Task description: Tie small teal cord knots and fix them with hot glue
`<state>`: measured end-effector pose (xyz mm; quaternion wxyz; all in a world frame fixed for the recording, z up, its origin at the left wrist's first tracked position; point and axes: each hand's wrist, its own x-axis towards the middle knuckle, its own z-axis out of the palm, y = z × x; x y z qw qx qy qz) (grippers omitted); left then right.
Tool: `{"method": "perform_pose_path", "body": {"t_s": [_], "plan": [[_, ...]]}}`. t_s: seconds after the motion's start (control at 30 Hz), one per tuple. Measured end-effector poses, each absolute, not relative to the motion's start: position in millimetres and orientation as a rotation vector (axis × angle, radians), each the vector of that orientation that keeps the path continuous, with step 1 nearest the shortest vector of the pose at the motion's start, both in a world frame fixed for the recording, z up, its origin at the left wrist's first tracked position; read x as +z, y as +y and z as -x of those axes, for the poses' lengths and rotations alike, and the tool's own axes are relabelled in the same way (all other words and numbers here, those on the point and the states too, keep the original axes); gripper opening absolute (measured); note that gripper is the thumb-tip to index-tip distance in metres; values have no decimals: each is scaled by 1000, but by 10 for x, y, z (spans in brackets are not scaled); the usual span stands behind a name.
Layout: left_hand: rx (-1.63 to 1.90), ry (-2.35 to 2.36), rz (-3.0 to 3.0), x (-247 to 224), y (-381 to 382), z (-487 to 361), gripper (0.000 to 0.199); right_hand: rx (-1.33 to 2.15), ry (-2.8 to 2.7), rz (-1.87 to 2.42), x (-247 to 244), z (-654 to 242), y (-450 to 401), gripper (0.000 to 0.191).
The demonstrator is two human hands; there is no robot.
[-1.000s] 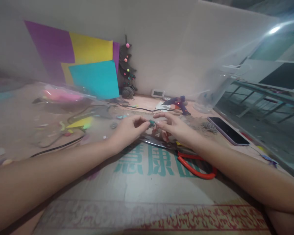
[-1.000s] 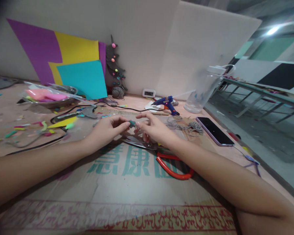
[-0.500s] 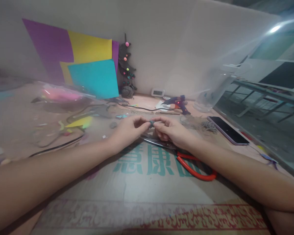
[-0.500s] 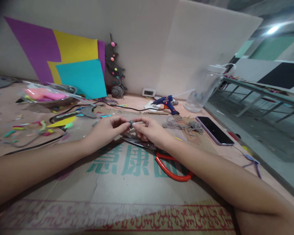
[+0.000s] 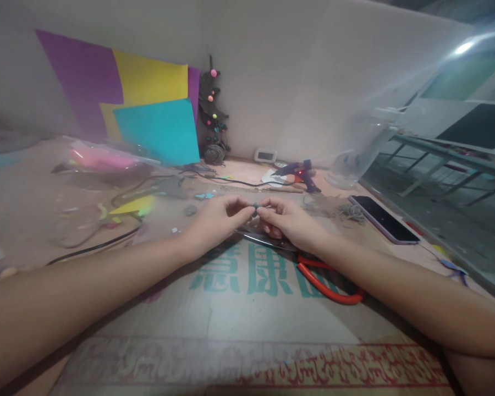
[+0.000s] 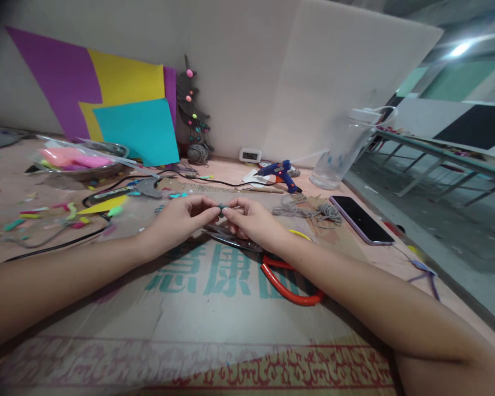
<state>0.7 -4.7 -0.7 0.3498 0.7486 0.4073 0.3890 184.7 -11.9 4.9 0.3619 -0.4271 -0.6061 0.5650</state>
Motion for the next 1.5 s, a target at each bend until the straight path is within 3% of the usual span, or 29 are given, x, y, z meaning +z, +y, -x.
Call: {"method": "perform_pose_path", "body": {"t_s": [0.4,0.77,1.5], "plan": [[991,984,-1857,-36,-18,9,31,1220,-1662,1121,33,-1840,-117,26],[1032,1035,-1781,-2,-36,-30,16,1193,-1719,1114,65,-1861,-141,26],[1009,1044,-1908,-30,-28,-3,27,965,-1855,1177,24,-1843,-145,16]]}}
